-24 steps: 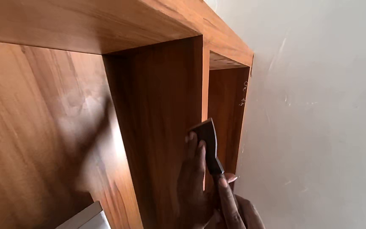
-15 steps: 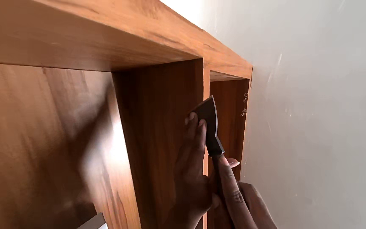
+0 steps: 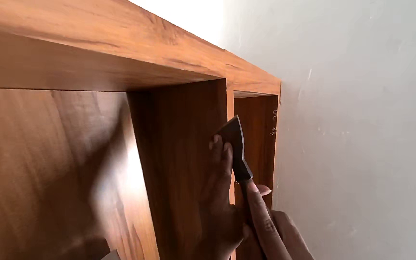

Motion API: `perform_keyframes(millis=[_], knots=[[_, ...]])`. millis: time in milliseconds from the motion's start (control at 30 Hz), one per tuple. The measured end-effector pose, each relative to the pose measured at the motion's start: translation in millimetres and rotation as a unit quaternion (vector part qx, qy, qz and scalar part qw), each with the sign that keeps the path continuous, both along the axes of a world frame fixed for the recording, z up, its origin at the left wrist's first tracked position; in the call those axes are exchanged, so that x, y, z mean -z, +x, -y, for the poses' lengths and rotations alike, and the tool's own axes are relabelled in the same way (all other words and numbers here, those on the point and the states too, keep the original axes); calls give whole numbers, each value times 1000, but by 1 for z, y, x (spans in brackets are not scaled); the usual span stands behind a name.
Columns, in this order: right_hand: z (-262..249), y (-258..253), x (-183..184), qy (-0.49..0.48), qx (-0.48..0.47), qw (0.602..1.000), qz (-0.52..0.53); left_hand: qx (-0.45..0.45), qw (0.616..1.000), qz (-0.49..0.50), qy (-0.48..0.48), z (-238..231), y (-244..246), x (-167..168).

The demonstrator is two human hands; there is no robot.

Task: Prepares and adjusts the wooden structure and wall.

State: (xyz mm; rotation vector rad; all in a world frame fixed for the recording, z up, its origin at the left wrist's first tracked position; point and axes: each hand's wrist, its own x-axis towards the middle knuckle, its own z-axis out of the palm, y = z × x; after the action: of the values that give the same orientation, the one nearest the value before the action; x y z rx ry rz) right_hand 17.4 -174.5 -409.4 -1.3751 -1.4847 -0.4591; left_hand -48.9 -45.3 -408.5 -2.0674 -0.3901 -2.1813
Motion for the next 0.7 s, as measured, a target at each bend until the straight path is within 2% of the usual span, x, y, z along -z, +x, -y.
perform_keyframes(millis=[200,333,400,467,533,600,700], knots=[[-5,0,-20,23,13,1000,15,12,1000,19,19,-4,3,-24],[4,0,-10,-5,11,1000,6,13,1000,17,6,2,4,-9],[2,-1,-15,10,15,1000,10,-1,1000,11,7,0,4,-14],[-2,-3,-23,28,22,999,13,5,999,21,35,-18,6,-14],[-1,-5,-21,23,25,999,10,13,997,33,75,-47,10,7],[5,-4,-13,7,21,1000,4,21,1000,2,22,-27,6,9],[1,-2,-19,21,23,999,14,30,999,24,10,-7,7,-17]])
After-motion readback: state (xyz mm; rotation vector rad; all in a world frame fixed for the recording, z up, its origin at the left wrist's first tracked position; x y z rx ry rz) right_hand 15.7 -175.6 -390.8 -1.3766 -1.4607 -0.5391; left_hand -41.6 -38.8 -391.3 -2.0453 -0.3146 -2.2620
